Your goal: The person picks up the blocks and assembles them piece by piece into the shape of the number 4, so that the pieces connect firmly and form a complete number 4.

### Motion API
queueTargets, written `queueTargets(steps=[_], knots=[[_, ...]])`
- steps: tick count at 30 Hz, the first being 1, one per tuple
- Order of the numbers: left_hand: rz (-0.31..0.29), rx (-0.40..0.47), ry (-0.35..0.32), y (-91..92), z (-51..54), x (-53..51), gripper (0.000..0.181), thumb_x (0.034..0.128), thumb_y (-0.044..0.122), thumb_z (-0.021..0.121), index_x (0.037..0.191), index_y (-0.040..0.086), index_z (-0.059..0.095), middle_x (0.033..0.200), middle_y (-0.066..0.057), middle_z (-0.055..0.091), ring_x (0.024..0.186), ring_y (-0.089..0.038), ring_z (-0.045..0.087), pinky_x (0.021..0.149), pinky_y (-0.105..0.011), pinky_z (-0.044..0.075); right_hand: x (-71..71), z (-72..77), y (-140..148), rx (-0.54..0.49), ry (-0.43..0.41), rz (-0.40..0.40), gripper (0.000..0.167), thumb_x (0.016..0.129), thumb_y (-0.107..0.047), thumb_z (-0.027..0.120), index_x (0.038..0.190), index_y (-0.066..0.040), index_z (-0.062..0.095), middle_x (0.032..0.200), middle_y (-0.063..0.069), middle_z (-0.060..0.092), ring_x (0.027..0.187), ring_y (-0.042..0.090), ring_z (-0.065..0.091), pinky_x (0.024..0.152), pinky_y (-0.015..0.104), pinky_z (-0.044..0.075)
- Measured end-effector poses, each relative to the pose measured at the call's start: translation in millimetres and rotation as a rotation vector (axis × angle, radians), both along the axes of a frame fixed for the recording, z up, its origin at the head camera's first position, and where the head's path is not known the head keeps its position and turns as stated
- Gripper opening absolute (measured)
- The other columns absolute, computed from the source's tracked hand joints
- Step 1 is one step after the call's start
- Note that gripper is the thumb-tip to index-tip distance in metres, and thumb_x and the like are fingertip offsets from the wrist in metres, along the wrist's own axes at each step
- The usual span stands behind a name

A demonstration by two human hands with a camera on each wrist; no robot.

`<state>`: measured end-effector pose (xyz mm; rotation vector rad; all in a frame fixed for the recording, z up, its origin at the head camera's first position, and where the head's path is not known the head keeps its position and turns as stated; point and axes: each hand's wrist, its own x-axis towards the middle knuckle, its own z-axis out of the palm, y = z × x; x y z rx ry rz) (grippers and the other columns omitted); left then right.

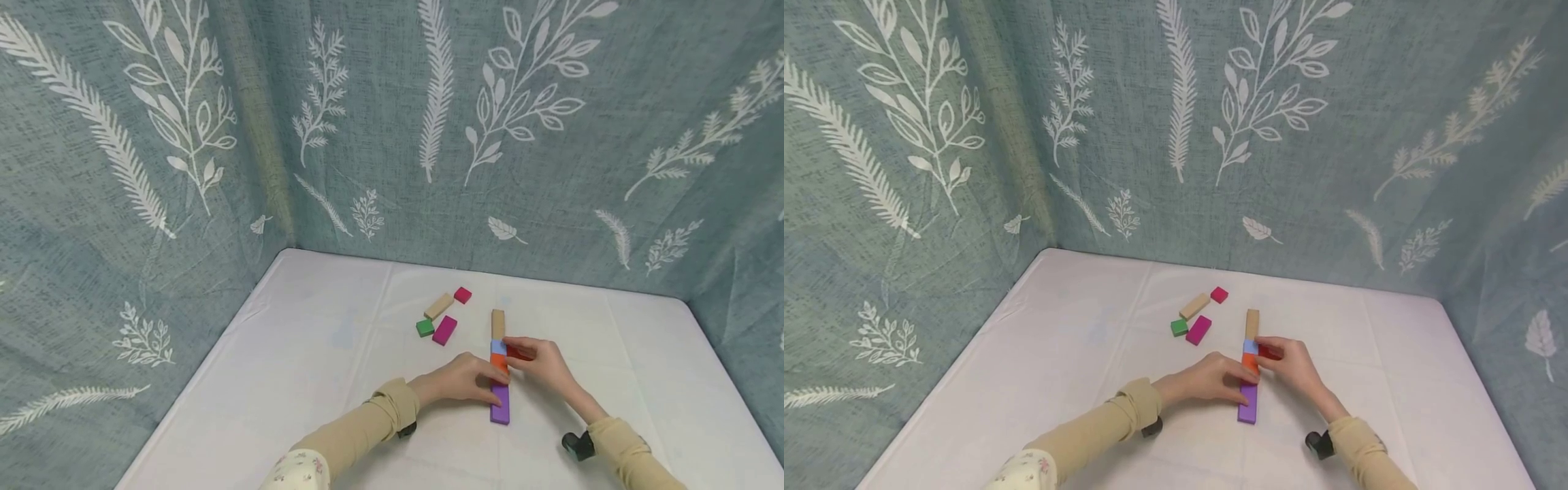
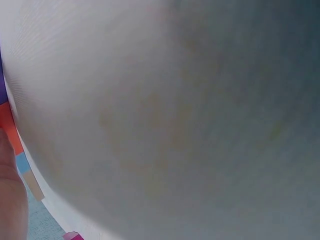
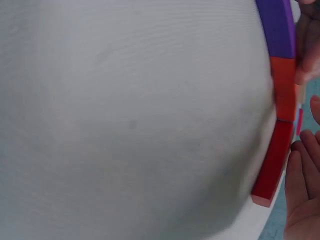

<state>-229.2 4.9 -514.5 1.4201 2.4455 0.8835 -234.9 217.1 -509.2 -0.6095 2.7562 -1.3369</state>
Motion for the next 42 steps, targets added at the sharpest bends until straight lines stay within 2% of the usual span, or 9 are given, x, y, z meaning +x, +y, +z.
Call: queueTargets(steps=[6,12,22,31,34,37,42], knots=[[-0.005,-0.004,0.014,-0.3,2.9,-1.3,0.039,0.0831,0.027,0.073,0.119,0.012,0.067,0.118,0.004,0.069,0.108,-0.001,0.061,0.093,-0.005,0.039,2.9,-1.8,-2,0.036,0.062,-0.009,0.037,0.079,-0.002,0.073,0.115,0.003,0.065,0.114,0.02,0.068,0.105,0.036,0.064,0.084,0.04,0.055],[-0.015,-0.051,0.051,-0.8,5.6,-5.1,0.04,0.0834,0.03,0.072,0.12,0.014,0.067,0.117,0.006,0.069,0.108,0.001,0.06,0.092,-0.004,0.039,2.8,-2.3,-5,0.081,0.132,-0.011,0.035,0.078,-0.002,0.074,0.113,0.002,0.067,0.11,0.017,0.069,0.104,0.034,0.065,0.085,0.041,0.055],[-0.042,-0.182,0.064,4.8,21.0,-2.8,0.039,0.0849,0.031,0.071,0.12,0.014,0.067,0.114,0.008,0.069,0.097,0.005,0.061,0.086,-0.005,0.042,4.7,-3.5,-5,0.074,0.151,-0.018,0.035,0.077,-0.001,0.075,0.111,0.003,0.068,0.109,0.018,0.07,0.102,0.035,0.066,0.083,0.042,0.055],[-0.063,-0.24,0.15,9.1,24.0,0.0,0.039,0.0855,0.034,0.07,0.119,0.016,0.067,0.113,0.01,0.07,0.097,0.005,0.062,0.085,-0.004,0.042,5.8,-7.9,-4,0.039,0.113,-0.001,0.036,0.079,-0.002,0.073,0.114,0.003,0.066,0.112,0.018,0.069,0.105,0.034,0.065,0.085,0.041,0.054],[-0.06,-0.198,0.181,9.7,24.5,0.2,0.037,0.0856,0.034,0.07,0.118,0.015,0.067,0.111,0.01,0.07,0.092,0.004,0.062,0.081,-0.003,0.042,5.6,-9.1,-3,0.046,0.125,-0.005,0.035,0.079,0.0,0.073,0.113,0.003,0.066,0.112,0.019,0.069,0.105,0.035,0.064,0.086,0.042,0.054],[-0.017,-0.128,0.186,8.7,29.3,0.6,0.037,0.0862,0.031,0.069,0.12,0.016,0.066,0.111,0.009,0.07,0.088,0.003,0.062,0.079,-0.002,0.041,5.4,-8.7,-3,0.059,0.133,-0.011,0.035,0.079,0.0,0.072,0.113,0.003,0.066,0.111,0.019,0.069,0.105,0.035,0.064,0.086,0.043,0.054],[0.089,-0.026,0.127,3.8,43.2,-2.4,0.04,0.0868,0.03,0.069,0.123,0.014,0.065,0.12,0.006,0.067,0.111,-0.003,0.061,0.093,-0.008,0.043,5.2,-9.4,-3,0.033,0.142,-0.009,0.034,0.078,0.001,0.073,0.111,0.003,0.067,0.107,0.018,0.07,0.098,0.033,0.067,0.081,0.038,0.056]])
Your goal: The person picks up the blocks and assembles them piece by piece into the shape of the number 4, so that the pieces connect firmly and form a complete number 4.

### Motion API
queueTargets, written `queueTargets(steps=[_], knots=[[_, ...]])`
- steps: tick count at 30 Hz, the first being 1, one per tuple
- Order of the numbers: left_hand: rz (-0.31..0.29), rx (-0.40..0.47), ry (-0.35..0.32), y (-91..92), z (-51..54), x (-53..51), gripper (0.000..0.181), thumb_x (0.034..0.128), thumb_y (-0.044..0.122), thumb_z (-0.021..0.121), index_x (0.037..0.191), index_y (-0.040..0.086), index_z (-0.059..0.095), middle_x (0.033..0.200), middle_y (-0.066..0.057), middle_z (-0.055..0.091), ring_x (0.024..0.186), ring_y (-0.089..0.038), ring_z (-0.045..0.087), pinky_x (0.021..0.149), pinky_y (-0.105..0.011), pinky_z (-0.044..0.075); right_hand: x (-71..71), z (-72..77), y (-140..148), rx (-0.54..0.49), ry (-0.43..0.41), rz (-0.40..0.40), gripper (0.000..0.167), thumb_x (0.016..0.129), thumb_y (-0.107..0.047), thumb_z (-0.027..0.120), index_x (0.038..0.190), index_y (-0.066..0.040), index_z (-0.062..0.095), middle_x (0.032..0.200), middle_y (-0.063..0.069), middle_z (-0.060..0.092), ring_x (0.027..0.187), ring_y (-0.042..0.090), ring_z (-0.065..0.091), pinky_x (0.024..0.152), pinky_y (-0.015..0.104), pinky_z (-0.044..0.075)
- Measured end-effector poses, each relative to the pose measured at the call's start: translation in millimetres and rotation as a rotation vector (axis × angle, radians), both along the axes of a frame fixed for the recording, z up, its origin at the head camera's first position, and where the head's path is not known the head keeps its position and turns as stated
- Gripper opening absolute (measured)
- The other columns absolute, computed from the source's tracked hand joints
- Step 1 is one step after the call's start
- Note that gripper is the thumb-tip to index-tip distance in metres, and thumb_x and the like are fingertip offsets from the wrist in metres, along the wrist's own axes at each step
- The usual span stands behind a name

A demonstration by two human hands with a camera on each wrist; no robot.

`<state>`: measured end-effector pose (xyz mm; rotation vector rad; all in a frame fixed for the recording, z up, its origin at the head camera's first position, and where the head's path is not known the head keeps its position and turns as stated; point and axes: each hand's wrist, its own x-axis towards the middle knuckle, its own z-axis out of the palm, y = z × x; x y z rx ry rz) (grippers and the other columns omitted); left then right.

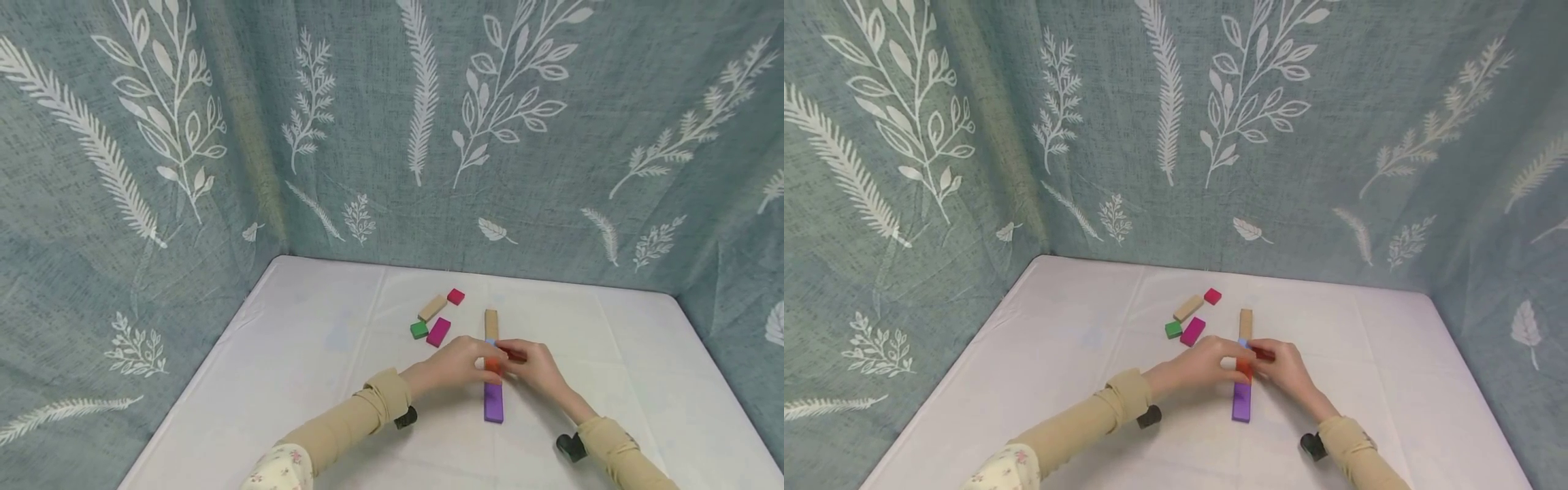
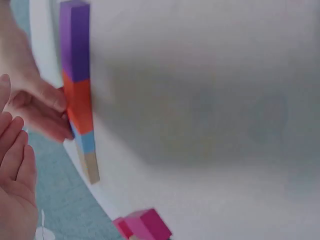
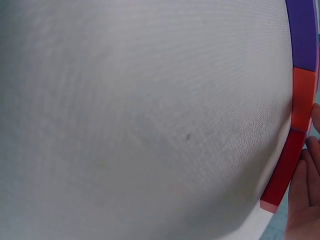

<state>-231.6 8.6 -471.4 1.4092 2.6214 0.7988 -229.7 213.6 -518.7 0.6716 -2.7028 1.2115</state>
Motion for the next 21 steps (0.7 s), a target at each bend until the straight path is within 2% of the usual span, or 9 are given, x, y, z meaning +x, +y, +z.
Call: queueTargets(steps=[3,8,14,21], knots=[[0.042,0.049,-0.036,-5.2,6.8,-4.1,0.042,0.0866,0.029,0.069,0.124,0.012,0.064,0.122,0.003,0.066,0.117,-0.005,0.059,0.096,-0.012,0.044,-0.7,-0.4,0,-0.005,-0.019,-0.003,0.034,0.078,-0.001,0.073,0.112,0.0,0.068,0.107,0.016,0.071,0.098,0.031,0.067,0.081,0.037,0.057],[0.122,0.108,-0.073,-13.5,16.0,-10.6,0.041,0.0849,0.028,0.071,0.122,0.012,0.065,0.12,0.001,0.068,0.116,-0.008,0.06,0.096,-0.015,0.046,-1.3,0.3,0,-0.003,-0.065,-0.006,0.037,0.079,-0.004,0.074,0.115,0.001,0.066,0.112,0.017,0.069,0.102,0.032,0.066,0.084,0.039,0.055],[0.213,0.124,-0.102,-24.3,22.9,-20.6,0.044,0.0842,0.029,0.072,0.123,0.008,0.064,0.123,-0.002,0.066,0.118,-0.012,0.059,0.097,-0.018,0.047,-1.7,0.7,1,0.007,-0.098,-0.016,0.038,0.08,-0.007,0.074,0.117,0.001,0.065,0.115,0.017,0.068,0.106,0.033,0.064,0.087,0.041,0.054],[0.311,0.155,-0.056,-41.6,36.4,-30.9,0.043,0.0816,0.028,0.075,0.12,0.01,0.066,0.119,-0.002,0.068,0.11,-0.016,0.062,0.093,-0.026,0.049,-2.3,0.3,1,0.011,-0.093,-0.025,0.039,0.08,-0.008,0.075,0.116,0.0,0.066,0.115,0.016,0.068,0.106,0.032,0.064,0.088,0.042,0.053]])
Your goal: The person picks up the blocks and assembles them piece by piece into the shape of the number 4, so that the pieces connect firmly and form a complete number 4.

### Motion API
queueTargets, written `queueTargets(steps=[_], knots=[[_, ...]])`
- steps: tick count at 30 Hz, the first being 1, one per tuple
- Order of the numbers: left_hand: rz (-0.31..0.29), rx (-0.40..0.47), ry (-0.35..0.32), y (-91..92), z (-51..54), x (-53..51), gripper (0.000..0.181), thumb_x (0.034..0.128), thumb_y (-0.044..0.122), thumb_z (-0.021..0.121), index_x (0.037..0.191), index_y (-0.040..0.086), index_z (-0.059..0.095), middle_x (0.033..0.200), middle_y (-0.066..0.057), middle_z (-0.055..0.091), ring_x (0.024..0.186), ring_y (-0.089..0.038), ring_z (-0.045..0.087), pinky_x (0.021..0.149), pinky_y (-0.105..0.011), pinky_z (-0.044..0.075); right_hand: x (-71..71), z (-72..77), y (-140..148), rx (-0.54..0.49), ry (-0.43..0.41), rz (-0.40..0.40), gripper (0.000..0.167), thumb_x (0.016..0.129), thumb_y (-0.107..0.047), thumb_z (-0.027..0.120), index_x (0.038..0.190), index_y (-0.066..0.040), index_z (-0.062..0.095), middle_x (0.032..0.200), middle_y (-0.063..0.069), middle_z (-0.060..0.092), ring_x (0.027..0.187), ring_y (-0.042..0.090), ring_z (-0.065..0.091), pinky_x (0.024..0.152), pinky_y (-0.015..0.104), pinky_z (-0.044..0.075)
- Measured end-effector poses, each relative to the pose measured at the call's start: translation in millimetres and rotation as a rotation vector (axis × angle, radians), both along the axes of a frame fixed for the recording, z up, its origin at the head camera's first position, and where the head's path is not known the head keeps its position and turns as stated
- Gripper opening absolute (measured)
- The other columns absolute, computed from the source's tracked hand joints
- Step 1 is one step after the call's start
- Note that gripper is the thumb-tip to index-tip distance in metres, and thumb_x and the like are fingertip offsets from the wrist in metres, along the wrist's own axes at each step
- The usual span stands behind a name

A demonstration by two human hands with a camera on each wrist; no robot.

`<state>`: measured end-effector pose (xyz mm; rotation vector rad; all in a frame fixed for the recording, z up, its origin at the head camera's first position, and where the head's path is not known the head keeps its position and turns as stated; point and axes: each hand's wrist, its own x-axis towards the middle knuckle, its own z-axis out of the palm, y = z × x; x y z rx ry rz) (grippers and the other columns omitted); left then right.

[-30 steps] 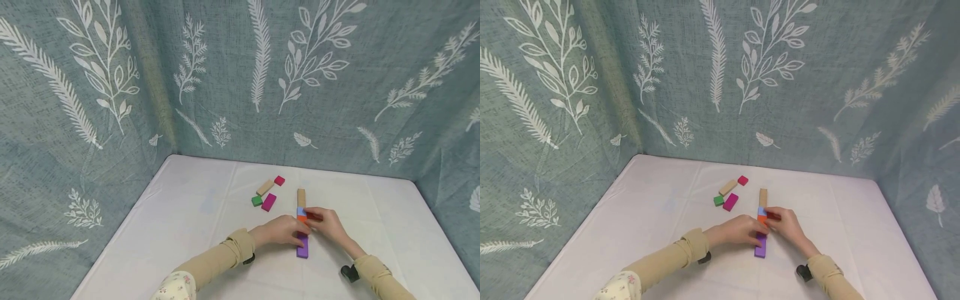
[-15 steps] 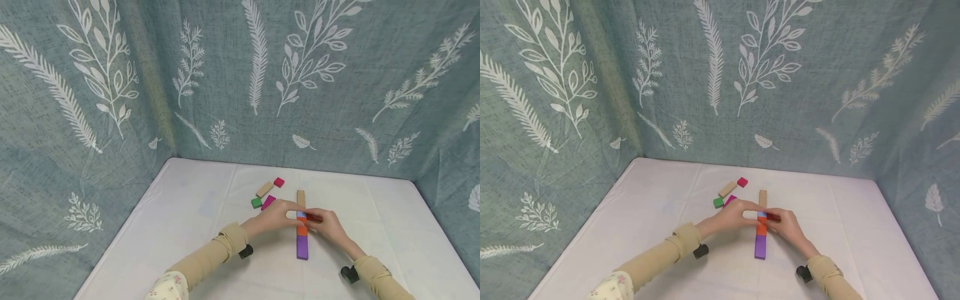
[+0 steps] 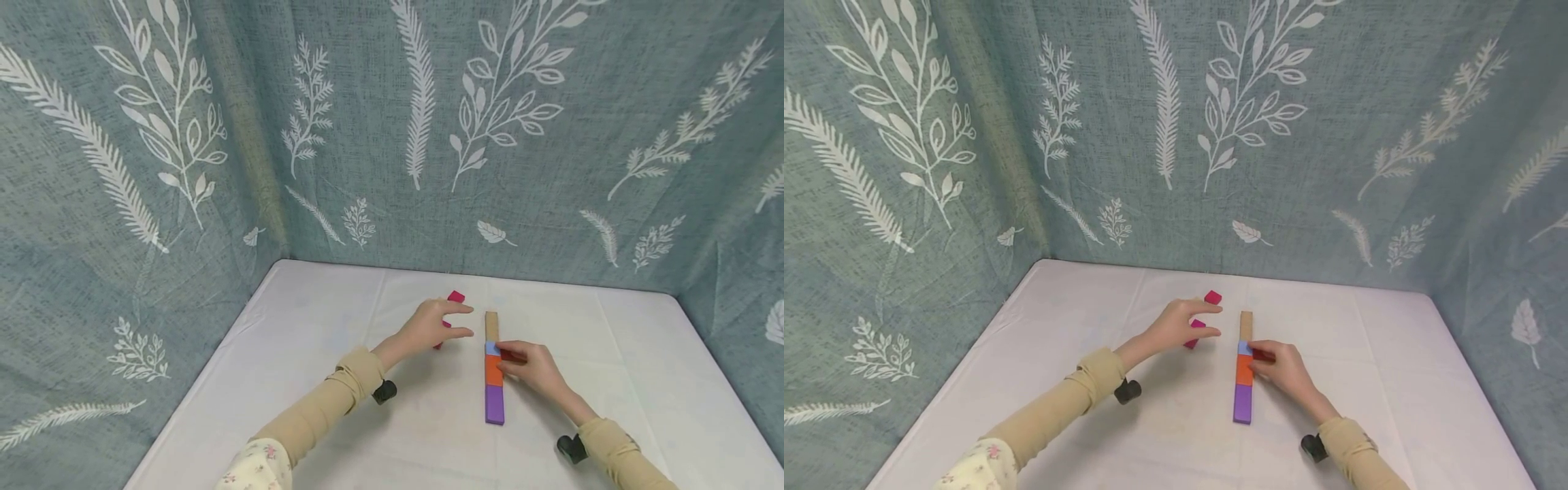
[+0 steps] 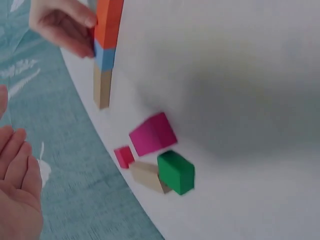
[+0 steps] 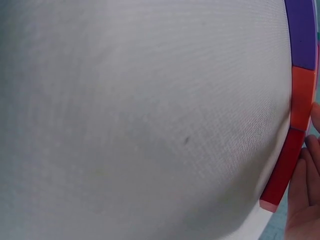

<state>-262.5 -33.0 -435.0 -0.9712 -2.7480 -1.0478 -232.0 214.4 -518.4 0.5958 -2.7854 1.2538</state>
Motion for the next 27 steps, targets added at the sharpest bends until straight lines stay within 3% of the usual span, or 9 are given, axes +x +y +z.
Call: queueTargets(steps=[5,11,14,17,20,24,27], knots=[[0.09,0.077,-0.03,-11.5,-0.7,-4.5,0.039,0.0826,0.024,0.074,0.118,0.008,0.067,0.119,-0.005,0.068,0.115,-0.019,0.061,0.1,-0.033,0.048,0.3,0.0,0,0.005,0.008,-0.007,0.038,0.08,-0.008,0.075,0.116,0.0,0.066,0.114,0.016,0.068,0.107,0.032,0.064,0.088,0.042,0.053],[0.181,0.123,-0.051,-21.2,-15.6,-5.2,0.039,0.0827,0.022,0.073,0.117,0.004,0.067,0.119,-0.011,0.067,0.115,-0.025,0.061,0.098,-0.037,0.049,2.4,1.4,-2,0.012,-0.001,-0.009,0.039,0.08,-0.008,0.074,0.117,-0.001,0.066,0.116,0.016,0.068,0.108,0.032,0.063,0.089,0.042,0.053],[0.222,0.138,-0.069,-23.7,-25.7,-4.8,0.041,0.0816,0.021,0.074,0.117,0.001,0.066,0.118,-0.014,0.067,0.098,-0.025,0.065,0.087,-0.032,0.052,3.0,2.2,-2,0.011,-0.008,-0.009,0.039,0.081,-0.009,0.074,0.118,-0.001,0.065,0.116,0.016,0.067,0.109,0.033,0.063,0.09,0.042,0.052],[0.264,0.125,-0.08,-24.1,-36.8,-4.4,0.042,0.0807,0.023,0.075,0.116,0.001,0.067,0.117,-0.015,0.067,0.073,-0.02,0.055,0.073,-0.029,0.047,3.3,2.6,-1,0.007,-0.008,-0.009,0.039,0.081,-0.009,0.074,0.118,-0.001,0.065,0.117,0.016,0.067,0.109,0.033,0.063,0.09,0.042,0.052],[0.291,0.055,-0.035,-23.0,-48.6,-3.8,0.041,0.0807,0.027,0.075,0.113,0.002,0.069,0.113,-0.012,0.07,0.076,-0.018,0.061,0.078,-0.029,0.051,3.6,2.2,-1,0.002,0.0,-0.013,0.039,0.08,-0.009,0.074,0.117,-0.001,0.066,0.116,0.016,0.068,0.109,0.033,0.063,0.089,0.042,0.053],[0.308,-0.013,0.044,-20.1,-59.9,-1.7,0.038,0.0804,0.028,0.076,0.109,0.003,0.07,0.108,-0.01,0.072,0.101,-0.022,0.067,0.087,-0.036,0.054,3.8,0.9,-2,0.005,0.0,-0.018,0.039,0.08,-0.009,0.074,0.117,-0.002,0.066,0.116,0.015,0.068,0.108,0.032,0.063,0.089,0.041,0.053],[0.333,-0.024,0.063,-17.9,-65.4,-0.8,0.037,0.0794,0.026,0.077,0.107,0.003,0.071,0.105,-0.01,0.072,0.095,-0.022,0.068,0.082,-0.035,0.055,3.9,0.5,-2,0.002,-0.012,-0.022,0.039,0.08,-0.009,0.074,0.118,-0.003,0.066,0.116,0.014,0.068,0.109,0.032,0.063,0.089,0.04,0.053]])
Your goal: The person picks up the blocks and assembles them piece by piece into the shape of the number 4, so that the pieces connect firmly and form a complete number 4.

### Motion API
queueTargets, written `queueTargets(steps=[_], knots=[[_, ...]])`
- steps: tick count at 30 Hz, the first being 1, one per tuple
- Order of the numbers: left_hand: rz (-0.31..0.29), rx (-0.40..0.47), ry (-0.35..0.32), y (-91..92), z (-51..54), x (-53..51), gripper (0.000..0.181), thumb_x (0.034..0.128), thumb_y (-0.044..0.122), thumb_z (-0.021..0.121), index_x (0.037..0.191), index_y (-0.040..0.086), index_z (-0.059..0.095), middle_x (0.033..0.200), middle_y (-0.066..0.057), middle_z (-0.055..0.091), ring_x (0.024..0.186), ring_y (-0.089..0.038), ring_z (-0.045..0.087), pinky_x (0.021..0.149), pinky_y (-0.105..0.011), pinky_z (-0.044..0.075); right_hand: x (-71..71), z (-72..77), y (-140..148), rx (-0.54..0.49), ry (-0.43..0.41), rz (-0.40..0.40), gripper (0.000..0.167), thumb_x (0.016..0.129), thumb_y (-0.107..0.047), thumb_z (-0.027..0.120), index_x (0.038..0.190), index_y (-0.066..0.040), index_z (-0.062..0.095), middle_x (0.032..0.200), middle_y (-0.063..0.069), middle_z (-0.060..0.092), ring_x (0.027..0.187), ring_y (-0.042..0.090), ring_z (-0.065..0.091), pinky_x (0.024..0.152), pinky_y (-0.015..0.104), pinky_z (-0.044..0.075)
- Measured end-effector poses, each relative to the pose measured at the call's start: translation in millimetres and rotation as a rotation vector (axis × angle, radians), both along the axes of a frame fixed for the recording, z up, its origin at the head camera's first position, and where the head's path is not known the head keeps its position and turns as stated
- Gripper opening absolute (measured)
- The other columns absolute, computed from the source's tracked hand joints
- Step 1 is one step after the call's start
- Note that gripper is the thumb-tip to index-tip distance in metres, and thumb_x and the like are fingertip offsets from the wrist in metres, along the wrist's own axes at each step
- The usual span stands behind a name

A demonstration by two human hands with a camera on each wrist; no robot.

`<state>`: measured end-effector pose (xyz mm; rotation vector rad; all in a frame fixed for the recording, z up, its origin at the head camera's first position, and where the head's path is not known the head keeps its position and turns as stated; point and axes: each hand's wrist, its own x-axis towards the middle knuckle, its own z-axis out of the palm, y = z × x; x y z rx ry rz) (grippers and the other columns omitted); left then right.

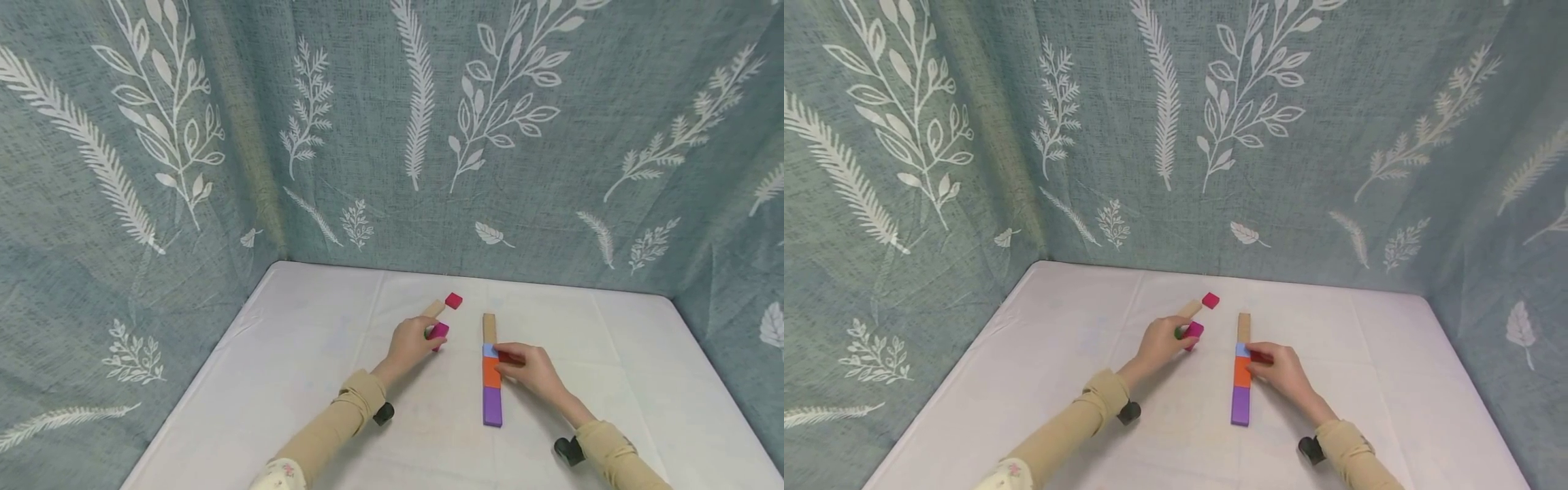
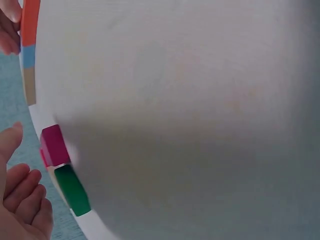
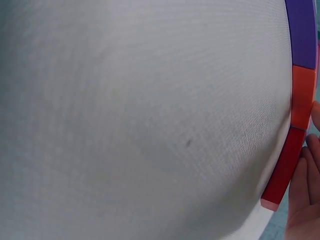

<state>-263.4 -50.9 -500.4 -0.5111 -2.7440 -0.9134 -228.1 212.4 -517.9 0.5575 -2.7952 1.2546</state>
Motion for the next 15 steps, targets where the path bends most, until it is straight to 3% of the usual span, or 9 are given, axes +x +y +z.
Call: queueTargets(steps=[10,15], knots=[[0.062,-0.023,0.0,2.9,-16.3,-2.4,0.038,0.0779,0.024,0.078,0.108,0.003,0.071,0.101,-0.008,0.074,0.086,-0.015,0.067,0.073,-0.027,0.054,0.2,-1.5,0,-0.001,-0.014,0.01,0.04,0.081,-0.009,0.074,0.119,-0.002,0.065,0.118,0.015,0.067,0.11,0.032,0.062,0.089,0.04,0.053],[0.064,-0.055,0.011,4.0,-16.2,-3.2,0.039,0.0773,0.026,0.078,0.109,0.003,0.071,0.102,-0.008,0.073,0.087,-0.016,0.068,0.073,-0.028,0.054,0.1,-1.2,0,-0.004,-0.005,0.01,0.04,0.08,-0.009,0.074,0.119,-0.002,0.065,0.117,0.015,0.067,0.11,0.032,0.062,0.089,0.04,0.053]])
